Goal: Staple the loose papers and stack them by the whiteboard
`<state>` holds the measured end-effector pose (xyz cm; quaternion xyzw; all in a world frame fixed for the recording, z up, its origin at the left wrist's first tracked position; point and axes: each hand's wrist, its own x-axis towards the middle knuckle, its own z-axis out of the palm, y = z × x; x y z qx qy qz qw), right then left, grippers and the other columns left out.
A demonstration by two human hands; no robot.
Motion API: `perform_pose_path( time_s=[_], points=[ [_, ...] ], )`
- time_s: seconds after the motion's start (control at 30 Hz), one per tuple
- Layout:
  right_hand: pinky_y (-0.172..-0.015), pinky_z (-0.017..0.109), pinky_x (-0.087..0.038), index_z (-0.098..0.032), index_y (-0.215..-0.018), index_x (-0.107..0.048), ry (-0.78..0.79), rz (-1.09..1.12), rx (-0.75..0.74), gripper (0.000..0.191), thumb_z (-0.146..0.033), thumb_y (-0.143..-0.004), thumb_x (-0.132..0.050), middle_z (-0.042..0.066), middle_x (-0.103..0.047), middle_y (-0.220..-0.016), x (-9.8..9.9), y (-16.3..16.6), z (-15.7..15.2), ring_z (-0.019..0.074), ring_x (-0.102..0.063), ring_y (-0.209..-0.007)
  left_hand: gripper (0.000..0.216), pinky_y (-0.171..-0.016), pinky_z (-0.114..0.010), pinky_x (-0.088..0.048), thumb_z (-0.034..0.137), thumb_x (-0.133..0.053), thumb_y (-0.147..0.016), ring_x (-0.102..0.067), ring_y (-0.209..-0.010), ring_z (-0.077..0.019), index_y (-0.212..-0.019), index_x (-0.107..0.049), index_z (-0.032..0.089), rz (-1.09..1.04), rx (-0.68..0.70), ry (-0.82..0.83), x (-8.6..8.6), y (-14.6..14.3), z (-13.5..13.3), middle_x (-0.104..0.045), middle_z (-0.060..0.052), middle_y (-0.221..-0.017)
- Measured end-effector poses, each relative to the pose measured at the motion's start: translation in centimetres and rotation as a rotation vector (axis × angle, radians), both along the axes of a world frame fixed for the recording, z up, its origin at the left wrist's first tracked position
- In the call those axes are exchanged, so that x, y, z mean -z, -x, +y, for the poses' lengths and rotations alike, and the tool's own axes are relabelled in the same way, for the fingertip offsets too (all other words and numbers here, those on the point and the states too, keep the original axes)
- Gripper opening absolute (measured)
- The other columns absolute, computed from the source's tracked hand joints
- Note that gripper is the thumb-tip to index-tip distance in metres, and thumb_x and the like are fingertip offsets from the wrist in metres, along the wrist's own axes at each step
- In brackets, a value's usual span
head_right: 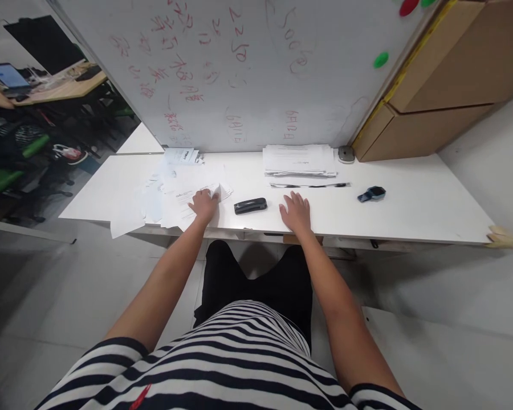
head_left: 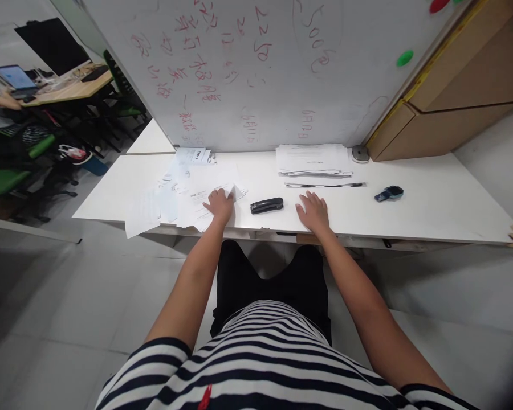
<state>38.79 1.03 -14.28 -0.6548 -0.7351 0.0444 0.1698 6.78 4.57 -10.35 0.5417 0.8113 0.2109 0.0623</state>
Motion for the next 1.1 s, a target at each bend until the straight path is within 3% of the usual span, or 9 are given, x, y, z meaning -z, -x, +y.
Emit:
perform_pose_path(
  time_s=[0.23, 0.4, 0.53, 0.6, 0.67, 0.73, 0.9, 0.97, 1.1],
  points=[
    [-0.111, 0.052, -0.021, -0.018, -0.135, -0.046, 0.013, -0.003, -0.001, 0.051, -0.043, -0.095, -0.028, 0.011, -0.035, -0.149, 0.0, -0.1, 0.0, 0.0283, -0.027, -0.139, 0.037, -0.093, -0.060, -0.036, 0.047, -0.044, -0.088, -0.054, -0.111, -0.0388, -0.106, -0.060, 0.019, 0.041, 0.015, 0.078, -0.8, 1.4, -0.2, -0.063, -0.019, -0.109],
    [-0.111, 0.052, -0.020, -0.018, -0.134, -0.048, -0.012, 0.025, 0.005, 0.050, -0.043, -0.094, -0.030, 0.011, -0.037, -0.149, 0.2, 0.0, 0.0, 0.0281, -0.028, -0.139, 0.047, -0.084, -0.053, -0.044, 0.055, -0.045, -0.085, -0.060, -0.101, -0.0394, -0.104, -0.064, 0.017, -0.013, -0.056, 0.078, -1.3, 2.4, -0.9, -0.067, -0.019, -0.100],
    [-0.111, 0.054, -0.020, -0.017, -0.130, -0.052, -0.042, 0.123, 0.000, 0.048, -0.042, -0.093, -0.036, 0.013, -0.041, -0.145, -0.2, -0.1, 0.1, 0.0302, -0.031, -0.137, 0.054, -0.086, -0.048, -0.046, 0.060, -0.047, -0.083, -0.061, -0.101, -0.0366, -0.102, -0.067, 0.014, -0.219, -0.194, -0.032, -1.9, 3.0, -2.4, -0.068, -0.019, -0.101],
    [-0.111, 0.054, -0.021, -0.017, -0.131, -0.051, -0.069, 0.248, -0.036, 0.049, -0.044, -0.091, -0.039, 0.014, -0.045, -0.143, -0.8, -0.1, -0.4, 0.0301, -0.035, -0.134, 0.056, -0.085, -0.042, -0.048, 0.059, -0.047, -0.084, -0.063, -0.100, -0.0322, -0.107, -0.065, 0.012, -0.348, -0.170, -0.185, -2.4, 3.0, -4.1, -0.069, -0.017, -0.103],
    [-0.111, 0.050, -0.026, -0.019, -0.134, -0.048, -0.103, 0.465, -0.078, 0.054, -0.049, -0.090, -0.043, 0.014, -0.046, -0.141, -1.6, 0.4, -1.7, 0.0283, -0.039, -0.132, 0.055, -0.083, -0.037, -0.049, 0.057, -0.045, -0.087, -0.064, -0.098, -0.0281, -0.112, -0.063, 0.012, -0.391, -0.069, -0.345, -2.8, 2.2, -6.5, -0.069, -0.015, -0.104],
    [-0.107, 0.046, -0.034, -0.022, -0.137, -0.043, -0.093, 0.771, -0.105, 0.059, -0.054, -0.088, -0.044, 0.013, -0.045, -0.142, -2.5, 1.3, -4.0, 0.0262, -0.043, -0.129, 0.050, -0.083, -0.036, -0.049, 0.054, -0.047, -0.087, -0.064, -0.097, -0.0268, -0.109, -0.065, 0.012, -0.305, 0.066, -0.408, -3.2, 0.6, -9.5, -0.070, -0.013, -0.099],
    [-0.095, 0.041, -0.046, -0.027, -0.141, -0.037, 0.272, 1.450, -0.241, 0.066, -0.063, -0.085, -0.044, 0.010, -0.052, -0.136, -3.8, 4.2, -10.9, 0.0252, -0.054, -0.118, 0.030, -0.096, -0.040, -0.039, 0.030, -0.055, -0.087, -0.058, -0.110, -0.0253, -0.113, -0.065, 0.020, 0.072, 0.716, -0.409, -3.0, -5.4, -15.5, -0.068, -0.009, -0.112],
    [-0.088, 0.037, -0.048, -0.025, -0.132, -0.049, 0.359, 1.526, -0.178, 0.062, -0.061, -0.081, -0.053, 0.008, -0.060, -0.126, -3.7, 4.8, -12.5, 0.0246, -0.059, -0.109, 0.030, -0.098, -0.041, -0.036, 0.024, -0.054, -0.087, -0.057, -0.113, -0.0246, -0.115, -0.063, 0.021, 0.134, 0.846, -0.369, -2.3, -7.5, -16.5, -0.067, -0.009, -0.116],
    [-0.060, 0.027, -0.045, -0.018, -0.102, -0.066, 0.401, 1.421, 0.117, 0.043, -0.051, -0.075, -0.063, 0.004, -0.070, -0.084, -2.7, 4.5, -13.8, 0.0168, -0.061, -0.069, 0.034, -0.100, -0.044, -0.034, 0.026, -0.053, -0.085, -0.053, -0.118, -0.0263, -0.118, -0.061, 0.022, 0.181, 0.914, -0.251, -0.6, -10.1, -16.9, -0.061, -0.009, -0.126]
  ],
)
